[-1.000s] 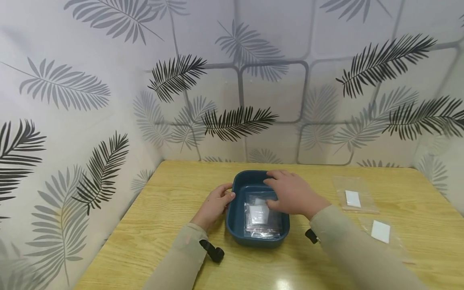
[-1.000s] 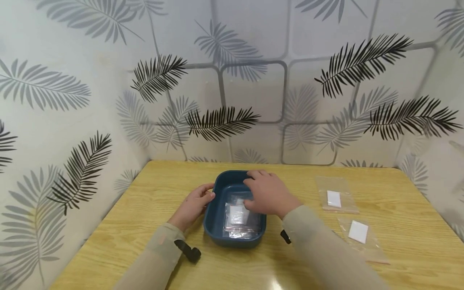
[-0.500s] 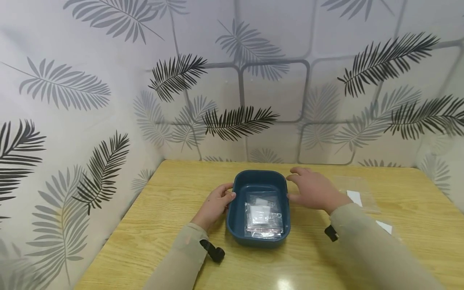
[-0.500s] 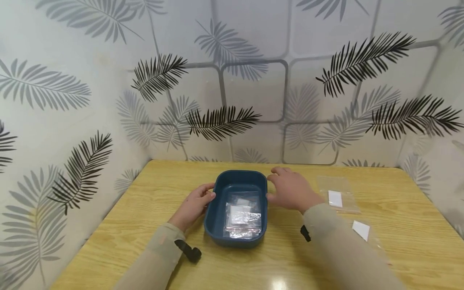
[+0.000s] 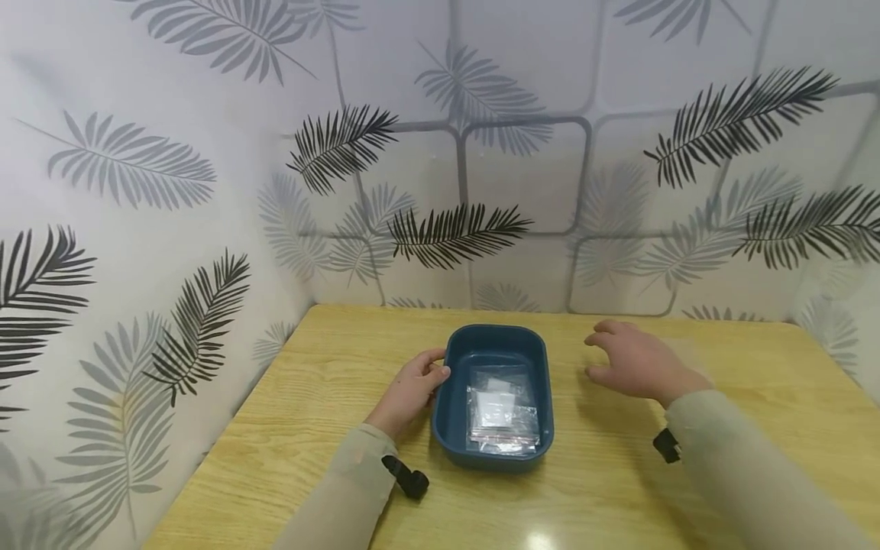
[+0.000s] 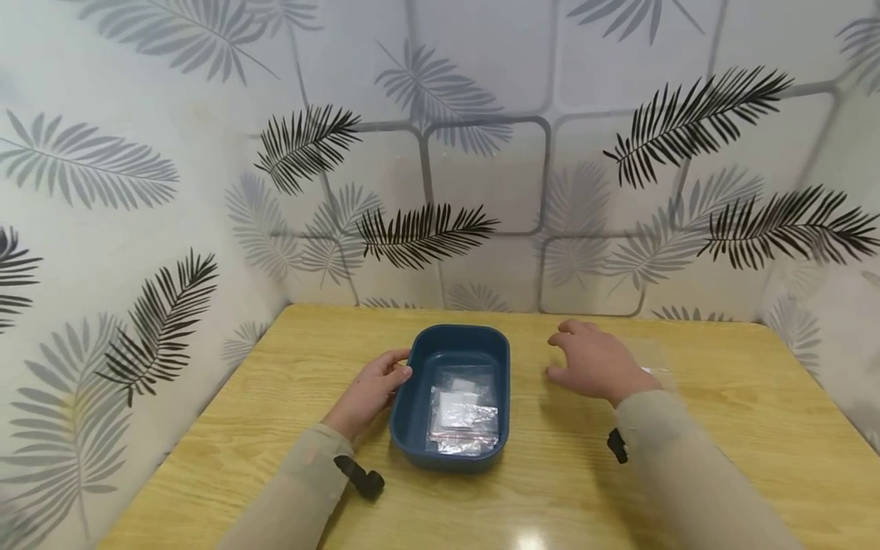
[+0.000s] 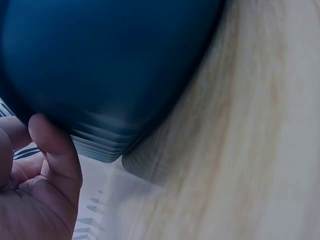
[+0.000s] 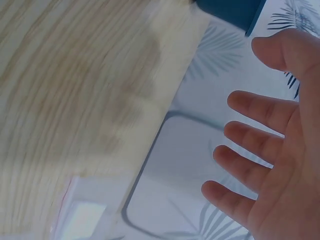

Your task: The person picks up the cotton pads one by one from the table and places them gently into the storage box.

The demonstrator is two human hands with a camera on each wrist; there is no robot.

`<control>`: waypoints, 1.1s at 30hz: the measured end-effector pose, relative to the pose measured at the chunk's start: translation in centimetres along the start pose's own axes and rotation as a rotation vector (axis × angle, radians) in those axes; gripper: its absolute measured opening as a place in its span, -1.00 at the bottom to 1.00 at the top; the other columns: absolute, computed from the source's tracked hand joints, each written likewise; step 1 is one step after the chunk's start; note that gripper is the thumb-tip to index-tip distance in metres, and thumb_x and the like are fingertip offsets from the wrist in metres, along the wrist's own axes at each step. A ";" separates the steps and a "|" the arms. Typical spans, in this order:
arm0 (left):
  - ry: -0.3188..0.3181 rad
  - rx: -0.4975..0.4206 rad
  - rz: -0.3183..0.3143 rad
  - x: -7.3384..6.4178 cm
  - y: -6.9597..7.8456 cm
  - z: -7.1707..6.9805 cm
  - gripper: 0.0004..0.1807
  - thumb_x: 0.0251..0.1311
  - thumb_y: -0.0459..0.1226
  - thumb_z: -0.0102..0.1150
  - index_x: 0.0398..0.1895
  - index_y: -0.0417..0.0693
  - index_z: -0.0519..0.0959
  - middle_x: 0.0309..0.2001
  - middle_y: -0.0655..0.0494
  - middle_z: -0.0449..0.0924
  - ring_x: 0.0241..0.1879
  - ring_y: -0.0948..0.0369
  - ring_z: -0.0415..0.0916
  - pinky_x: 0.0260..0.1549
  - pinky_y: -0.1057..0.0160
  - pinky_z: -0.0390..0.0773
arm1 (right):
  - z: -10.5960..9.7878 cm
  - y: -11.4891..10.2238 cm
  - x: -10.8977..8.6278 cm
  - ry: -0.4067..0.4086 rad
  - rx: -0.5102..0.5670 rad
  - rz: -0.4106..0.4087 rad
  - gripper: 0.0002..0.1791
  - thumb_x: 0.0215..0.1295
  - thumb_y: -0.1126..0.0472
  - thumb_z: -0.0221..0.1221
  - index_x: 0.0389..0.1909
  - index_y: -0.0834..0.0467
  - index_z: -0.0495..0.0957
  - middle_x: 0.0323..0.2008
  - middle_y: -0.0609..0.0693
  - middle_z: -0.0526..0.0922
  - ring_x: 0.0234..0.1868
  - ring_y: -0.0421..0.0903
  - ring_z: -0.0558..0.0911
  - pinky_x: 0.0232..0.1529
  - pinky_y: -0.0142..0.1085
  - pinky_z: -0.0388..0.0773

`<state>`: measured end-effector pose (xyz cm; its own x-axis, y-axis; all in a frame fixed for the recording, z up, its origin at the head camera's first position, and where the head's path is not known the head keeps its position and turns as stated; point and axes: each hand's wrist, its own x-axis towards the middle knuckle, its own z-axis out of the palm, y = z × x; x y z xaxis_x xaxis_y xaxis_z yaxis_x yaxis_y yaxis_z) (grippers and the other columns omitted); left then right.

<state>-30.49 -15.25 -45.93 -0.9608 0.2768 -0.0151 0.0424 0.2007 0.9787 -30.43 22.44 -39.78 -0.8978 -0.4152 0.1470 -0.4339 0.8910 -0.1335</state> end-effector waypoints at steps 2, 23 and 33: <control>0.001 0.003 -0.007 0.1 0.0 0.1 -0.51 0.55 -0.21 0.01 0.47 -0.10 0.33 0.00 -0.20 0.51 -0.30 0.12 0.47 -0.34 0.24 0.51 | 0.1 0.7 -0.3 -0.008 0.003 0.005 -0.46 0.26 0.01 0.21 0.16 0.28 0.61 0.24 0.33 0.47 0.22 0.37 0.46 0.12 0.25 0.43; 0.000 0.007 0.010 0.3 -0.2 0.0 -0.51 0.55 -0.20 0.02 0.46 -0.11 0.34 -0.02 -0.18 0.52 -0.28 0.13 0.49 -0.30 0.24 0.53 | -0.4 8.6 -4.5 -0.102 0.014 0.100 -0.41 0.13 0.04 0.36 0.11 0.34 0.60 0.10 0.39 0.50 0.11 0.47 0.47 0.03 0.33 0.42; 0.002 0.015 0.010 0.2 -0.3 0.1 -0.51 0.55 -0.20 0.01 0.46 -0.11 0.34 -0.03 -0.17 0.52 -0.30 0.13 0.48 -0.32 0.24 0.52 | -0.1 10.4 -5.2 -0.173 0.023 0.156 -0.25 0.06 -0.04 0.42 0.19 0.36 0.54 0.14 0.49 0.43 0.11 0.59 0.38 0.01 0.41 0.36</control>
<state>-30.70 -15.17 -46.22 -0.9608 0.2771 -0.0050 0.0561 0.2123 0.9756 -30.24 33.89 -41.80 -0.9528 -0.2999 -0.0467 -0.2888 0.9432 -0.1641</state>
